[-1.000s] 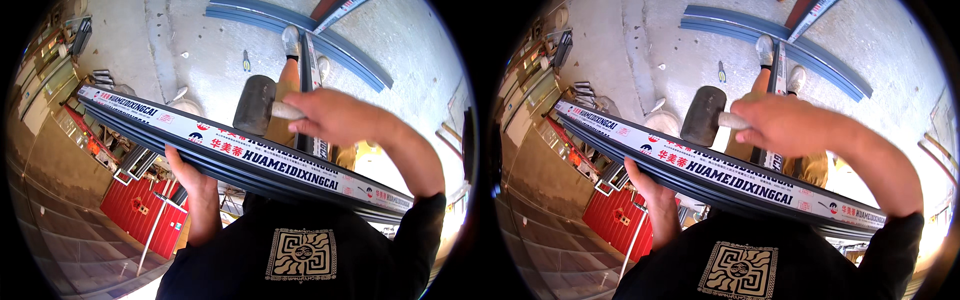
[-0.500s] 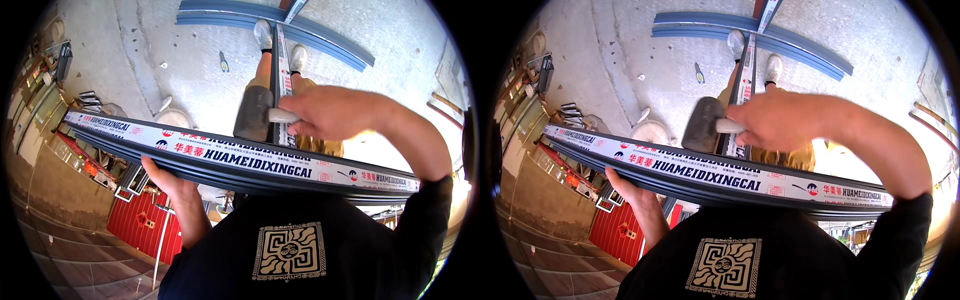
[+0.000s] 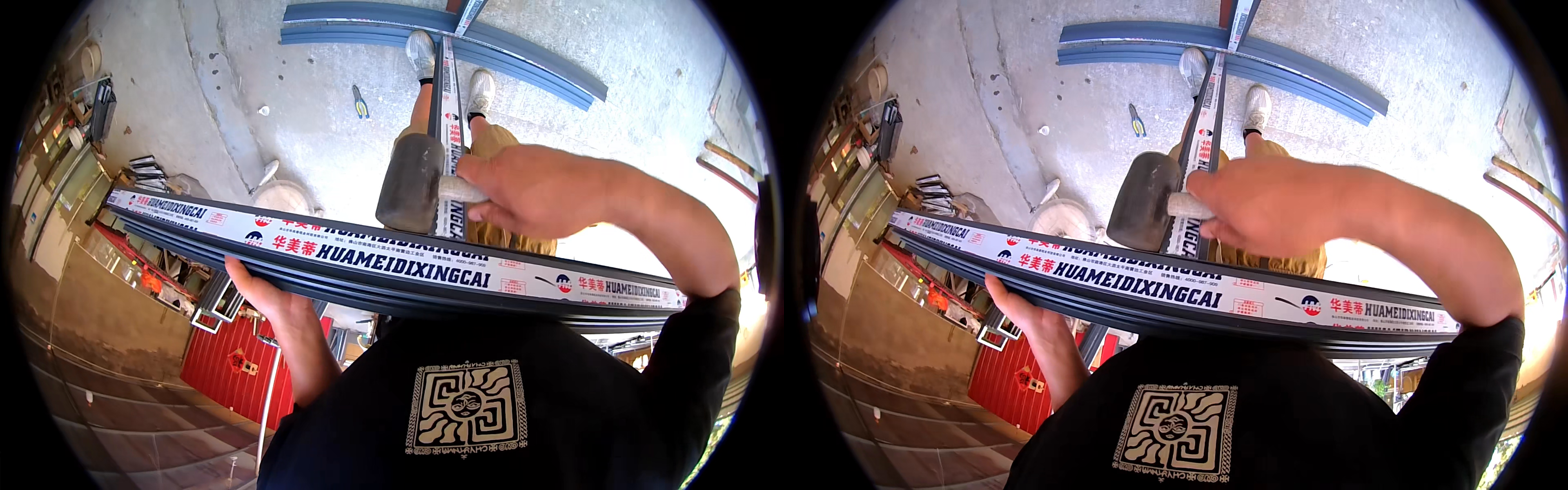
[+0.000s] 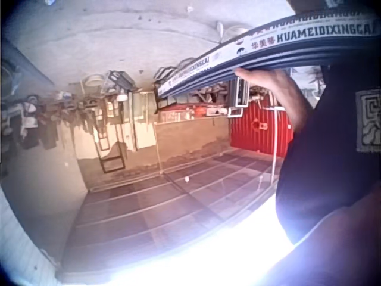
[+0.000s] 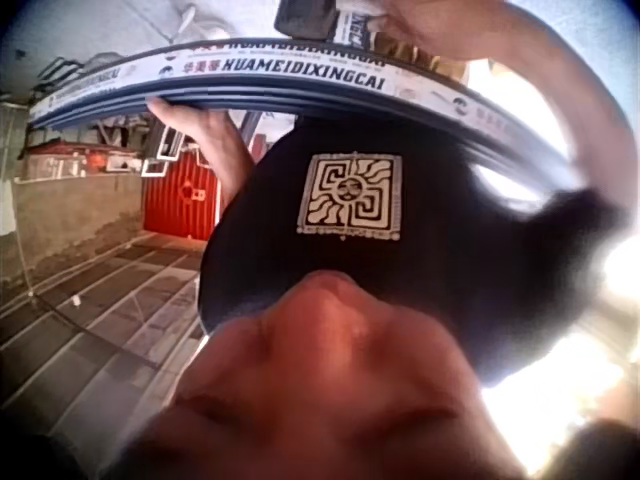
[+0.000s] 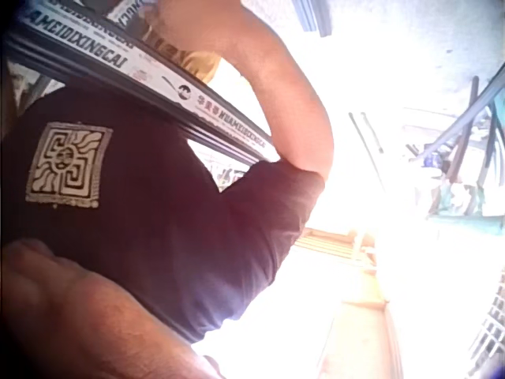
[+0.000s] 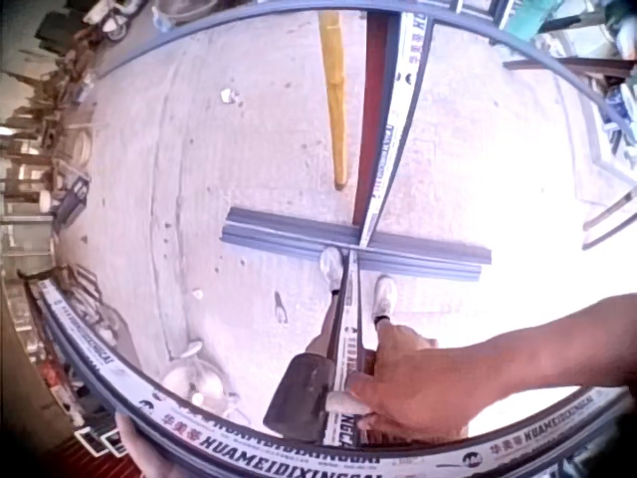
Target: The person uses a rubber mallet to tap and align multiple long aluminum window frame profiles. They repeatedly strike the ends and sides of the profiles to ensure they fit together properly. Another person assists by holding and handing over the profiles during the process.
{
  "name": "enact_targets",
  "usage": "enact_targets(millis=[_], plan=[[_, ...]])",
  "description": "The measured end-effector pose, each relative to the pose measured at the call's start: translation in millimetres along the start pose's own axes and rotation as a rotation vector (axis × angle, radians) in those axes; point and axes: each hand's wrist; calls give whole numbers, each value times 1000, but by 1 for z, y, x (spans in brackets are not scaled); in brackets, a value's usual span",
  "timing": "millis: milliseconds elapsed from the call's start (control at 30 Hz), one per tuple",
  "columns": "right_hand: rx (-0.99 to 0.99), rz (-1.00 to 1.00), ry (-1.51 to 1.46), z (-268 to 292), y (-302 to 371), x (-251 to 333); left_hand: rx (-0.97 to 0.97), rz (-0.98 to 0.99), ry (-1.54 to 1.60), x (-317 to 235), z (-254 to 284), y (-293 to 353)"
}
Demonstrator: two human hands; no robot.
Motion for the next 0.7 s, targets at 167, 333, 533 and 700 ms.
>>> enact_targets(millis=[167,333,533,700], plan=[[-92,-23,-137,13,13,-9,-84,-42,-34,2,-4,-3],[-212,-123,-65,24,60,-38,-89,-17,-28,-3,-8,3],[-82,-99,-91,-12,78,-47,-36,7,-11,-3,-2,-3],[-137,30,-121,-10,71,-65,-81,-44,-35,-1,-12,7]])
Point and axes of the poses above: each hand's wrist, its own y-axis away from the middle knuckle, its own z-axis out of the back of the hand, x = y × z, and after that the axes turned 1 degree about -x, right-handed
